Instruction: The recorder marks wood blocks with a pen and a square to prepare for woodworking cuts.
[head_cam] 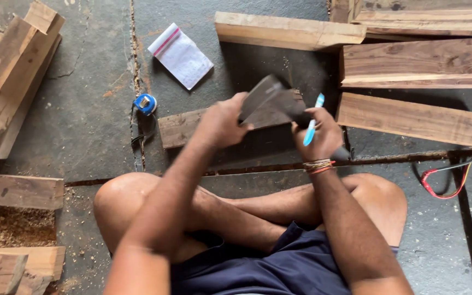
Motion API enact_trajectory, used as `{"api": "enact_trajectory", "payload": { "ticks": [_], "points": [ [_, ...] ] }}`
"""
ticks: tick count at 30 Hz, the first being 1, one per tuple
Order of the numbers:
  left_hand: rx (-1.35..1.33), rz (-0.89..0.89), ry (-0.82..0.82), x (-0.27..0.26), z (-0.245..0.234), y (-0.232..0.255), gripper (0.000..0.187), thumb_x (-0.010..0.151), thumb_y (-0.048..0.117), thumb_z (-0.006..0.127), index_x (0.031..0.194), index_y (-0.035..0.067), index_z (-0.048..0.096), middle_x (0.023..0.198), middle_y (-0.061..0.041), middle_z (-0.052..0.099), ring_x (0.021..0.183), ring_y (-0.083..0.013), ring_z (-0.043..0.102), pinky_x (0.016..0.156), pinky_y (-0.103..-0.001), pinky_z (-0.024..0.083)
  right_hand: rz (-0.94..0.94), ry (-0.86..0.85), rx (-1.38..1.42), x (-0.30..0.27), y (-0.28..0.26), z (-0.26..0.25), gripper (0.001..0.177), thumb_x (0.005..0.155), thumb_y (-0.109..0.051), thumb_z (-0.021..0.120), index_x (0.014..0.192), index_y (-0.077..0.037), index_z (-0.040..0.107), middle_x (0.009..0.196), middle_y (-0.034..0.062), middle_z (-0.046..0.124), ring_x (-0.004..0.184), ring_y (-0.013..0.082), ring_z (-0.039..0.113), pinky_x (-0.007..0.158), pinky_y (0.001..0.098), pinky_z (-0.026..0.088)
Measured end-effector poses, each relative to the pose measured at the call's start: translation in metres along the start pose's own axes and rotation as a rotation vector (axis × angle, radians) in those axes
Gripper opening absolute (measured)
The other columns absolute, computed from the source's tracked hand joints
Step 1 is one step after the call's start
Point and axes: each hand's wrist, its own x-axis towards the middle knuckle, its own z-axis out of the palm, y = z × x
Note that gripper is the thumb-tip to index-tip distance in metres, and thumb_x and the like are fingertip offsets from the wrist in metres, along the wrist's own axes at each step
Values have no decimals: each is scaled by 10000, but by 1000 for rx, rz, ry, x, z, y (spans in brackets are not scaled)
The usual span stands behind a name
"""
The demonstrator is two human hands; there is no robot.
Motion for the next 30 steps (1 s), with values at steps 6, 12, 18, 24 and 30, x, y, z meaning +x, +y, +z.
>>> {"api": "enact_trajectory", "payload": {
  "ticks": [6, 12, 18, 24, 30],
  "points": [
    [-316, 75, -148, -42, -28, -13, 262, 866, 98, 735, 1110, 67, 644, 948, -92, 698, 813, -233, 696, 706, -373, 594, -432, -38, 232, 41, -22, -17, 645, 727, -358, 993, 1148, -107, 574, 1062, 140, 722, 988, 343, 702, 865, 450, 552],
    [15, 242, 332, -69, 8, -29, 350, 732, -20, 647, 1069, 15, 559, 939, -184, 612, 821, -364, 661, 717, -472, 547, -72, -249, 8, 33, 36, 23, 685, 765, -273, 892, 1325, -86, 545, 1042, 203, 730, 982, 399, 706, 849, 475, 533],
    [206, 175, 219, -53, 90, -35, 230, 822, -34, 585, 1020, 63, 520, 942, -153, 581, 812, -345, 649, 683, -454, 548, 176, -350, 44, 14, 66, 45, 316, 867, -78, 655, 1183, -79, 667, 1023, 200, 747, 979, 374, 723, 877, 437, 556],
    [574, 206, 111, -52, 129, -39, 465, 925, 123, 610, 1382, 118, 530, 1070, -120, 568, 997, -305, 603, 793, -473, 495, 259, -300, 136, 7, 55, 31, 287, 855, -93, 670, 1141, -79, 675, 1008, 204, 740, 972, 380, 718, 854, 429, 546],
    [808, 485, 208, -33, 152, -70, 755, 888, 224, 626, 1594, 198, 357, 1561, -152, 381, 1471, -307, 373, 1110, -693, 209, 302, -360, 105, 11, 42, 28, 344, 830, -25, 667, 1169, -81, 675, 1008, 197, 741, 993, 370, 715, 862, 435, 544]
  ]
}}
